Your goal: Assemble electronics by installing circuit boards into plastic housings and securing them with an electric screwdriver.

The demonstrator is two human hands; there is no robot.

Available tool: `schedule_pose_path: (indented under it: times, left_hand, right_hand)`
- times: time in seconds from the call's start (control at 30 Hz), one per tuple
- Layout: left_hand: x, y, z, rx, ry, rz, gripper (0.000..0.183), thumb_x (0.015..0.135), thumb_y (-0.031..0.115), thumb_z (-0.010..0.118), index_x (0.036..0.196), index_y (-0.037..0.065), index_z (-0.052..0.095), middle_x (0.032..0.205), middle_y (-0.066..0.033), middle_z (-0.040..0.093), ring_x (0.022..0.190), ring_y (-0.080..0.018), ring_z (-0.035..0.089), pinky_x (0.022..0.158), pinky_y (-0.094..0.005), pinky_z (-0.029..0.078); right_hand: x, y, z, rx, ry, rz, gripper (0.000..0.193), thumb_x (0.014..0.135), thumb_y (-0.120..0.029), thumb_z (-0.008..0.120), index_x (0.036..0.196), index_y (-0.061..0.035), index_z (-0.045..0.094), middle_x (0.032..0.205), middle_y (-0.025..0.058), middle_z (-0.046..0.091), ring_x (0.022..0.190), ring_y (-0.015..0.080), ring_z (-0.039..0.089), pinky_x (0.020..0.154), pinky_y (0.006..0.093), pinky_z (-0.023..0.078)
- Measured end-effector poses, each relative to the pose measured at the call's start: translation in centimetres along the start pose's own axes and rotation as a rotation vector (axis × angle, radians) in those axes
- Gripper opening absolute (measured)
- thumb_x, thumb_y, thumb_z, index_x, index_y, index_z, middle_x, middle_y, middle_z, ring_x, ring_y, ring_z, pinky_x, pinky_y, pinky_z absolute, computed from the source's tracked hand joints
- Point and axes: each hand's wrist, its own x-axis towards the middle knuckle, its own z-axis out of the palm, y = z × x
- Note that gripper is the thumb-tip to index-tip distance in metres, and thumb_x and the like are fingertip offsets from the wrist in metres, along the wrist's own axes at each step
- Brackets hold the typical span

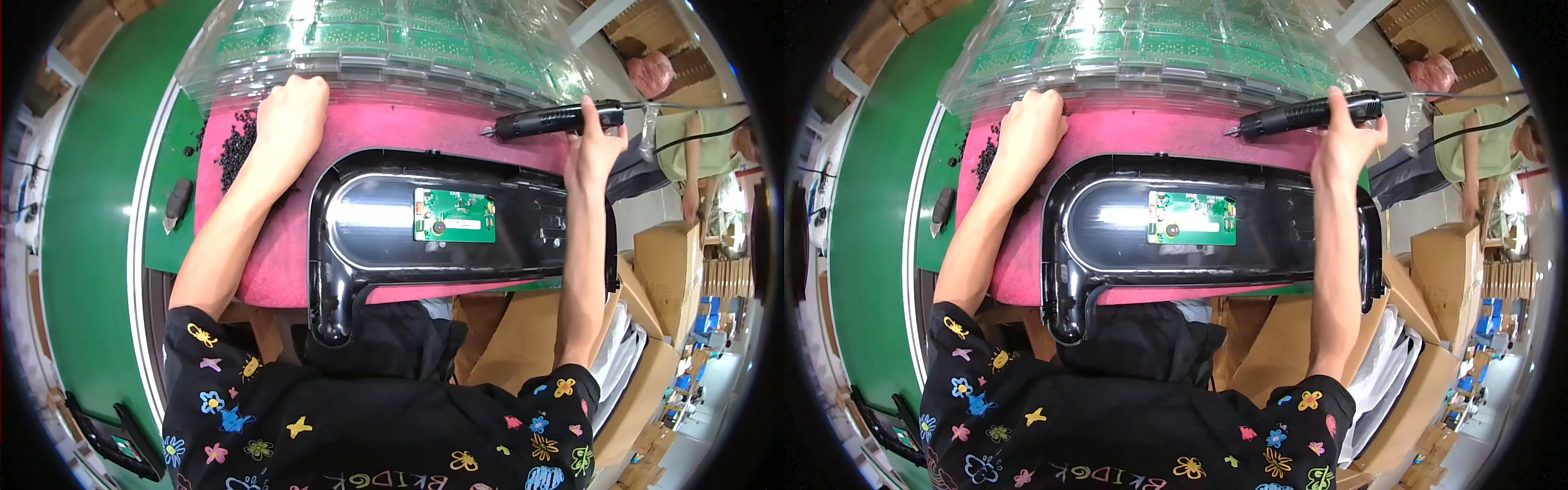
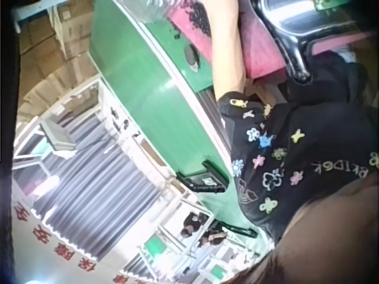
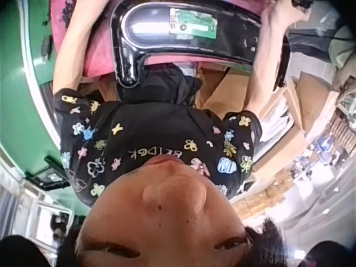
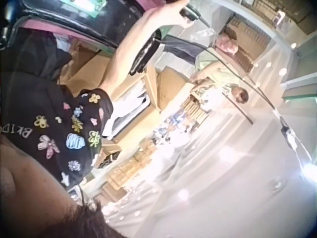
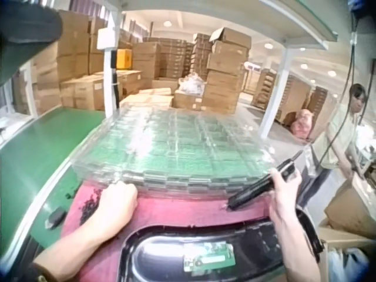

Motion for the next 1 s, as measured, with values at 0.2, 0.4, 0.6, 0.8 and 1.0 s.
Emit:
schedule_pose_path:
  times: [0.2,0.4,0.6,0.8,1.0]
  left_hand:
    - [0.0,-0.9,0.0,-0.068,-0.089,-0.048,0.017,0.075,0.006,0.069,0.079,-0.007,0.06,0.082,-0.0277,0.065,0.083,-0.0457,0.066,0.074,-0.0532,0.054]
    - [0.2,-0.5,-2.4,-0.173,-0.165,-0.083,0.015,0.077,0.005,0.069,0.089,-0.004,0.068,0.085,-0.0204,0.07,0.08,-0.0353,0.07,0.072,-0.042,0.056]
    - [-1.2,3.5,-4.6,-1.092,-0.063,0.409,0.012,0.082,0.0,0.072,0.093,-0.001,0.071,0.089,-0.0068,0.071,0.079,-0.0131,0.067,0.071,-0.0256,0.054]
    - [-3.1,6.4,-4.5,-1.356,-0.214,0.53,0.016,0.077,-0.004,0.074,0.093,-0.003,0.072,0.087,-0.0089,0.071,0.076,-0.0138,0.067,0.067,-0.0252,0.054]
    - [-3.4,6.8,-4.1,-1.338,-0.242,0.55,0.016,0.076,-0.005,0.075,0.091,-0.003,0.071,0.088,-0.0091,0.071,0.072,-0.0142,0.067,0.065,-0.0259,0.055]
  right_hand:
    - [-3.2,-0.6,2.9,0.197,-0.485,0.081,0.04,0.095,-0.012,0.067,0.126,0.0011,0.046,0.101,0.0113,0.064,0.09,0.0199,0.063,0.088,0.0333,0.05]
    - [-5.1,-3.5,2.1,0.539,-0.548,-0.026,0.041,0.099,-0.028,0.058,0.13,-0.0037,0.047,0.085,0.0062,0.056,0.079,0.0196,0.055,0.08,0.0377,0.046]
    - [-10.8,-9.3,1.5,0.858,-0.743,-0.047,0.043,0.088,-0.043,0.068,0.112,-0.0091,0.055,0.069,-0.0049,0.048,0.06,0.0079,0.043,0.072,0.0286,0.036]
    - [-13.5,-11.9,-0.1,0.798,-0.761,-0.215,0.044,0.082,-0.038,0.076,0.107,-0.0094,0.053,0.067,-0.0073,0.053,0.057,0.0046,0.049,0.07,0.0259,0.04]
    - [-13.7,-11.4,0.1,0.752,-0.816,-0.265,0.046,0.082,-0.039,0.076,0.108,-0.0099,0.052,0.066,-0.0079,0.054,0.056,0.0041,0.05,0.068,0.026,0.041]
